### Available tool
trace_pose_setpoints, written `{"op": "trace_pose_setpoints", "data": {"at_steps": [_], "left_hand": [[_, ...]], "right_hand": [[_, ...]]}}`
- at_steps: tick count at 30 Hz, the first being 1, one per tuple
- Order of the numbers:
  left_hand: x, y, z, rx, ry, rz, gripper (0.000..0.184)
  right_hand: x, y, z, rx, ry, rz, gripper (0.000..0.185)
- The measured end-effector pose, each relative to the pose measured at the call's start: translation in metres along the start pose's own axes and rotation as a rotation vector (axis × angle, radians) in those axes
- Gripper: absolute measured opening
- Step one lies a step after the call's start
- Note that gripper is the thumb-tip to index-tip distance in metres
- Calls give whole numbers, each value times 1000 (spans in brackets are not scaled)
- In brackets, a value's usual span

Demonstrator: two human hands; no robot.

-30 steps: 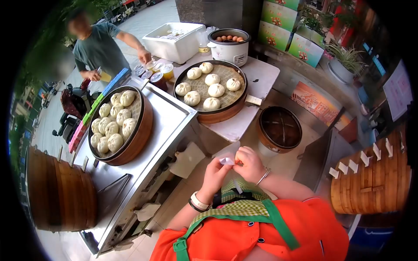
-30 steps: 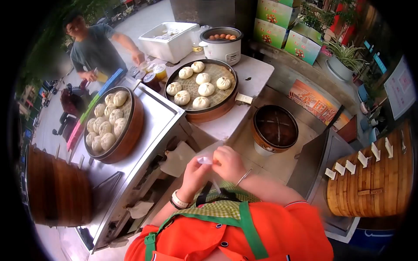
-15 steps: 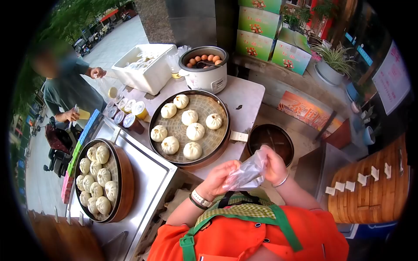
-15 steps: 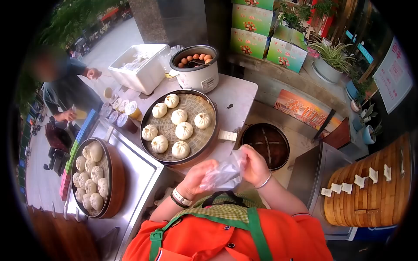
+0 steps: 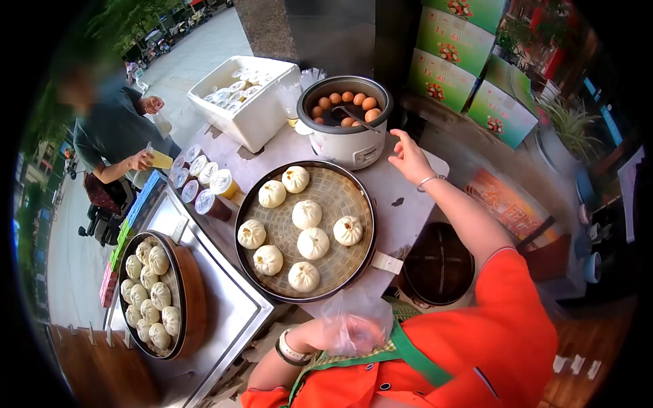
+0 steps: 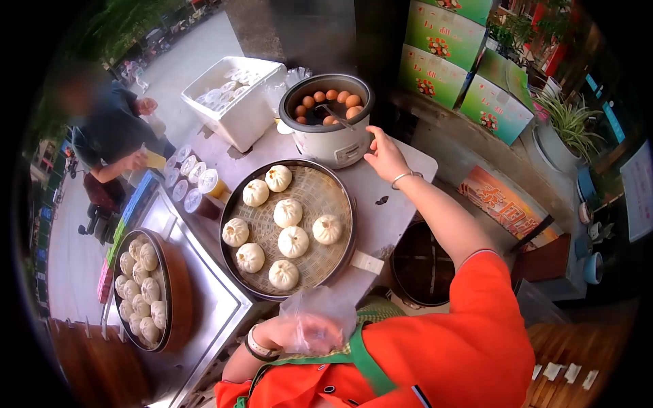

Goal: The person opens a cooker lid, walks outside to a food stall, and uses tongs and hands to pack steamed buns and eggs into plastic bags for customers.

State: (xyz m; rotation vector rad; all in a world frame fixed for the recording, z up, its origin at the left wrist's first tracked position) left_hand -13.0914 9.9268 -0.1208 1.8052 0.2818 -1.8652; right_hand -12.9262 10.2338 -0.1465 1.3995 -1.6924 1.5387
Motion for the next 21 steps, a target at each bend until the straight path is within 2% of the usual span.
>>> {"op": "trace_pose_setpoints", "data": {"at_steps": [1,2,3,4,5,6,8,9,11,12,14,15,16,18,19,20,21], "left_hand": [[5,-6,-9,-60,-35,120,34],[5,-15,-19,-85,-42,120,34],[1,-29,-30,-229,24,29,33],[1,-44,-39,-372,88,-65,31],[8,-55,-46,-514,64,-153,27],[12,-66,-54,-614,192,129,20],[-7,-95,-72,-1076,198,-93,19],[-10,-103,-83,-1095,193,-84,19],[-14,-124,-95,-1301,270,-199,19],[-16,-133,-103,-1313,267,-195,19],[-12,-153,-115,-1415,95,172,18],[-20,-164,-119,-1499,-269,-192,15],[-19,-178,-129,-1504,-271,-186,15],[-8,-208,-145,-1534,177,250,16],[-6,-220,-154,-1536,174,251,16],[-18,-228,-161,-1624,114,-555,16],[-25,-229,-172,-1550,36,-1372,16]], "right_hand": [[-16,-3,-29,96,-97,110,51],[-24,-2,-55,183,-197,208,55],[-24,-4,-80,260,-312,272,53],[-32,1,-108,207,-610,266,40],[-30,2,-121,315,-605,316,31],[-27,4,-132,424,-600,365,22],[-18,-1,-156,382,-811,331,12],[-12,-9,-159,386,-865,326,8],[-19,-25,-166,372,-882,250,8],[-21,-34,-171,341,-892,188,8],[-24,-46,-184,305,-896,108,6],[-28,-49,-190,298,-864,26,5],[-32,-51,-195,289,-828,-50,5],[-40,-52,-200,310,-773,-83,5],[-42,-55,-203,347,-776,-74,5],[-42,-58,-205,385,-780,-64,6],[-43,-65,-209,399,-800,-72,9]]}}
Point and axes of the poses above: each hand's wrist, its own z-axis away from the middle knuckle, its own y-axis out of the palm, x = y × z, the point moved 3 cm from there along -z, towards the middle knuckle, and after that the axes turned 10 degrees about -z, right-handed, at the moved point
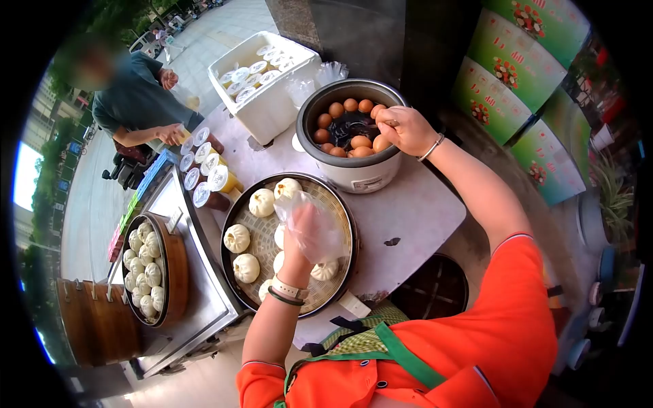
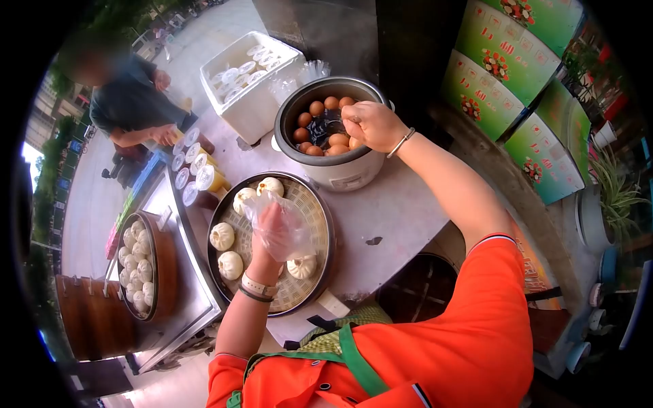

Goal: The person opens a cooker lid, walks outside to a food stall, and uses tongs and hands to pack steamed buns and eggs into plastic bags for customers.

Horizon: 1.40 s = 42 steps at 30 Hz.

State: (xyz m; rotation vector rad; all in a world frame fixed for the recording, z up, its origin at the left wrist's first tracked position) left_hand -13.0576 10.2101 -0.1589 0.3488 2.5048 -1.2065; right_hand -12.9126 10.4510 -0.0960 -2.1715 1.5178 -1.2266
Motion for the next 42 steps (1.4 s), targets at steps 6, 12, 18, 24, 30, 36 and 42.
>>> {"op": "trace_pose_setpoints", "data": {"at_steps": [6,12,18,24,30,36,42], "left_hand": [[25,37,-21,166,-539,493,18],[33,60,-45,169,-677,659,20],[43,80,-71,1,-1023,1618,25],[23,71,-101,-80,-966,1869,44],[39,51,-73,-142,-973,1931,24],[39,-19,-24,-210,-880,2037,17],[58,-129,57,-383,-823,1965,21]], "right_hand": [[-12,-16,-7,-43,116,-58,15],[-42,-12,-3,-256,387,-146,21],[-17,-43,-19,-456,419,-85,23],[103,-25,-17,-178,-245,25,8],[78,6,2,-14,-303,188,17],[64,64,39,294,-220,348,26],[132,76,35,81,13,478,45]]}}
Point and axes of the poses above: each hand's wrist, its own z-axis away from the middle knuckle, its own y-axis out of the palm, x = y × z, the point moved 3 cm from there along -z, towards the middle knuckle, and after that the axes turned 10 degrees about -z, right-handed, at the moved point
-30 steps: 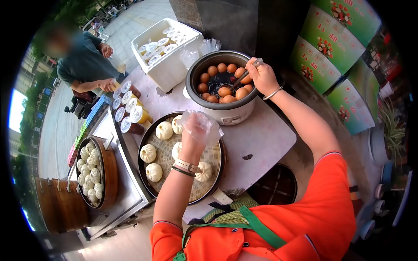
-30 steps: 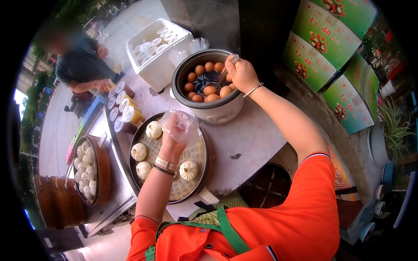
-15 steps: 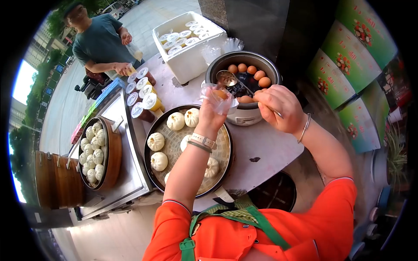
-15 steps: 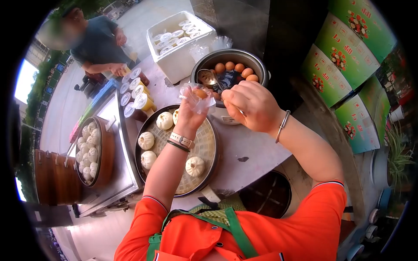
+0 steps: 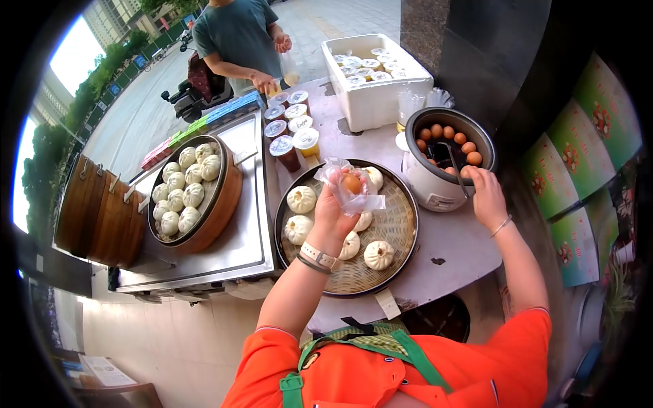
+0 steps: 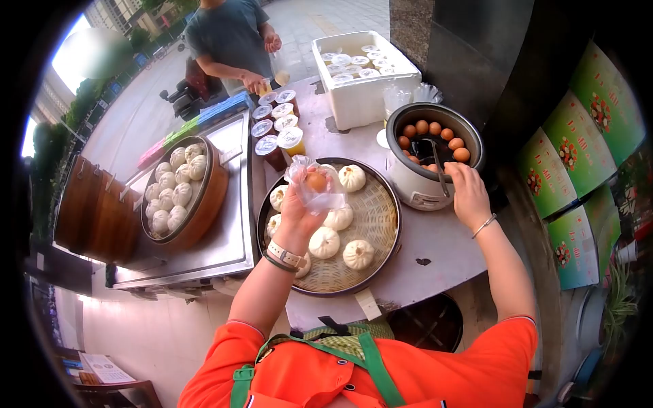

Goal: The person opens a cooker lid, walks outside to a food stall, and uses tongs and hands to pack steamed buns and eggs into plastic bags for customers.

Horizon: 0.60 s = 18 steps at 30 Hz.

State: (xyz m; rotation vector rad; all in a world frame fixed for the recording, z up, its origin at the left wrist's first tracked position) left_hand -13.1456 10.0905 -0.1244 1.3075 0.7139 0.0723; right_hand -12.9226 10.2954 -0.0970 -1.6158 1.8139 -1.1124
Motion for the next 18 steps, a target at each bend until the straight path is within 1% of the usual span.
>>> {"op": "trace_pose_setpoints", "data": {"at_steps": [1,2,3,5,6,7,8,10,11,13,14,15,16,17,18], "left_hand": [[-17,-7,15,-5,44,13,20],[-32,-14,27,84,49,40,19],[-44,-21,41,85,47,44,19],[-65,-33,71,97,86,32,18],[-78,-42,87,91,103,22,18],[-94,-48,110,102,78,-33,18],[-110,-62,131,77,79,-101,18],[-154,-94,173,36,96,-276,20],[-182,-112,194,64,104,-411,21],[-227,-155,237,95,-128,-555,23],[-247,-161,259,177,-170,-585,23],[-269,-163,280,260,-217,-628,24],[-289,-168,300,283,-281,-688,27],[-308,-173,317,279,-283,-695,27],[-322,-177,328,334,-338,-768,29]], "right_hand": [[25,-6,-3,-70,83,-3,46],[63,-8,-9,-105,160,-264,45],[110,-5,-15,-137,249,-524,45],[218,12,-37,-71,31,-616,46],[266,29,-49,-72,-29,-634,40],[304,44,-56,-73,-89,-651,34],[328,59,-58,-83,-88,-646,34],[369,95,-67,-37,180,-875,20],[396,99,-81,-209,260,-902,8],[431,129,-98,-206,362,-1142,9],[462,132,-110,0,371,-1191,16],[489,150,-119,257,305,-1308,29],[519,160,-117,499,284,-1472,37],[551,165,-115,749,254,-1625,46],[575,169,-120,901,97,-1499,51]]}}
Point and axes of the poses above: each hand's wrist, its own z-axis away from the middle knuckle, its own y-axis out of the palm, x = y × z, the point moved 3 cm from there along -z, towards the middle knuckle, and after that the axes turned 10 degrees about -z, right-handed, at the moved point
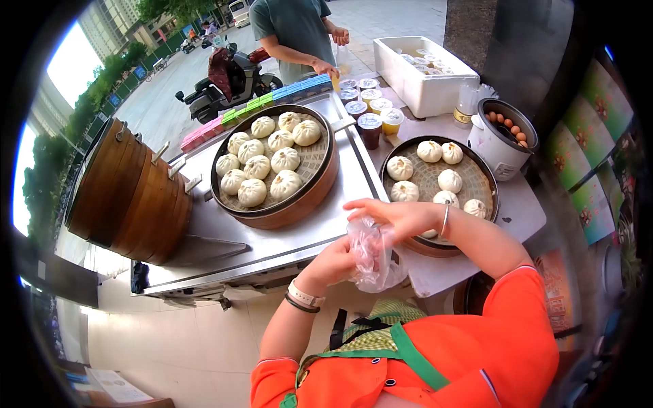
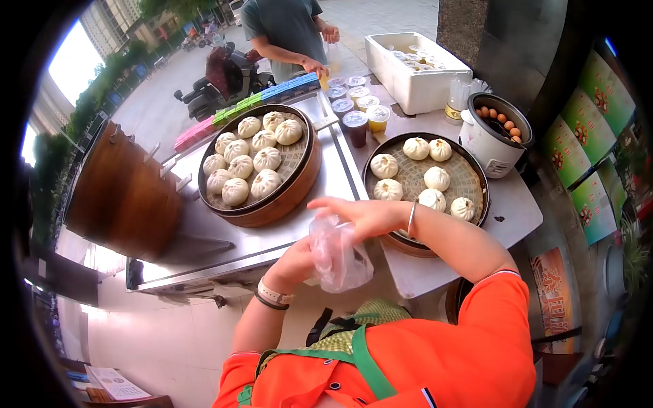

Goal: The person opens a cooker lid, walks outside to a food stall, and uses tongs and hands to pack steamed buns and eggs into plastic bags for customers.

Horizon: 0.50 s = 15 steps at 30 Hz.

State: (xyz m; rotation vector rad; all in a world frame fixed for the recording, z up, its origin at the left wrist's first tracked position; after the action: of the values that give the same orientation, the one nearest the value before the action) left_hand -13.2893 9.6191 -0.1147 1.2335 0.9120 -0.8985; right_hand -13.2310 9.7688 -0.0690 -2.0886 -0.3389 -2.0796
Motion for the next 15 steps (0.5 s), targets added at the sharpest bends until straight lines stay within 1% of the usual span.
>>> {"op": "trace_pose_setpoints", "data": {"at_steps": [1,2,3,5,6,7,9,10,11,12,13,14,15], "left_hand": [[-3,-6,15,61,-44,-75,31],[-3,-17,27,48,-12,-108,33],[-1,-28,35,53,-5,-116,33],[1,-57,45,-77,-1,139,35],[1,-71,48,-170,52,216,35],[-2,-83,47,-167,56,212,35],[-6,-107,47,-269,49,410,34],[-8,-116,40,-275,56,478,31],[-13,-123,31,-276,55,481,31],[-19,-125,20,-230,57,492,30],[-27,-127,8,-183,59,502,30],[-41,-129,-7,-137,80,464,28],[-46,-135,-14,-139,81,472,28]], "right_hand": [[2,15,-15,156,43,152,57],[-5,23,-29,192,69,91,44],[-1,24,-39,189,65,101,44],[9,16,-55,60,43,62,29],[26,15,-58,-57,35,34,17],[42,11,-60,-164,-53,-133,15],[67,-3,-66,-323,-160,-166,12],[74,-9,-72,-331,-174,-252,12],[80,-16,-79,-340,-187,-338,12],[88,-22,-87,-395,-185,-388,11],[100,-33,-97,-373,-241,-463,11],[114,-48,-110,-388,-269,-414,11],[128,-67,-125,-403,-297,-365,12]]}}
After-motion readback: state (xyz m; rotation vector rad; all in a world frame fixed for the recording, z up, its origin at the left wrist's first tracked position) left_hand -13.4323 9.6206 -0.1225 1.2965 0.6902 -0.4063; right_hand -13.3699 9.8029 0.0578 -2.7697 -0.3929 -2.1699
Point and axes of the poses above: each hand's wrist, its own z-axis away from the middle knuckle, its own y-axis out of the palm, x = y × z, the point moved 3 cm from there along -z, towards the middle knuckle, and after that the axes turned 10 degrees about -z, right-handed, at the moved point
